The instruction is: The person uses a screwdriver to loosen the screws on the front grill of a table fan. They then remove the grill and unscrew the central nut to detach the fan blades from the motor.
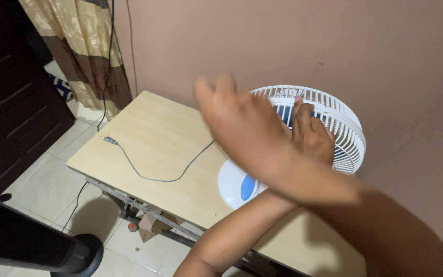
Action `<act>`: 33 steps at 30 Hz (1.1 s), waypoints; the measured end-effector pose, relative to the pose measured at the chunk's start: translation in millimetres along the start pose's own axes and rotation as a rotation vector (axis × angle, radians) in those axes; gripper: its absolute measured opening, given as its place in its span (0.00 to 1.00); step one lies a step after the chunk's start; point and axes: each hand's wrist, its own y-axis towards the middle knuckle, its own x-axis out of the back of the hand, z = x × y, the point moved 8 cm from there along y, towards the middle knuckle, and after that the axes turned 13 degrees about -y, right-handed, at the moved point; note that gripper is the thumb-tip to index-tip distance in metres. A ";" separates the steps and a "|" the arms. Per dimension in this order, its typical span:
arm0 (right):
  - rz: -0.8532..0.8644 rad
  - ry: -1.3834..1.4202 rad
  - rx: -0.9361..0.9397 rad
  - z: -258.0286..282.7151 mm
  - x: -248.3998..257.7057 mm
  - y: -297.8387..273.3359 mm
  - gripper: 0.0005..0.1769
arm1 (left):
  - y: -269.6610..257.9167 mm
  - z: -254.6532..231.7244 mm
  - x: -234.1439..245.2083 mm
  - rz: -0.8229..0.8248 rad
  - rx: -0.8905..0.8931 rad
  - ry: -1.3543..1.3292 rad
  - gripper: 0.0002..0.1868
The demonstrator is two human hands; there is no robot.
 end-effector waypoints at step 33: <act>-0.225 1.279 -0.881 -295.2 -93.0 -88.5 0.16 | -15.1 4.3 -1.3 0.059 -0.006 0.002 0.10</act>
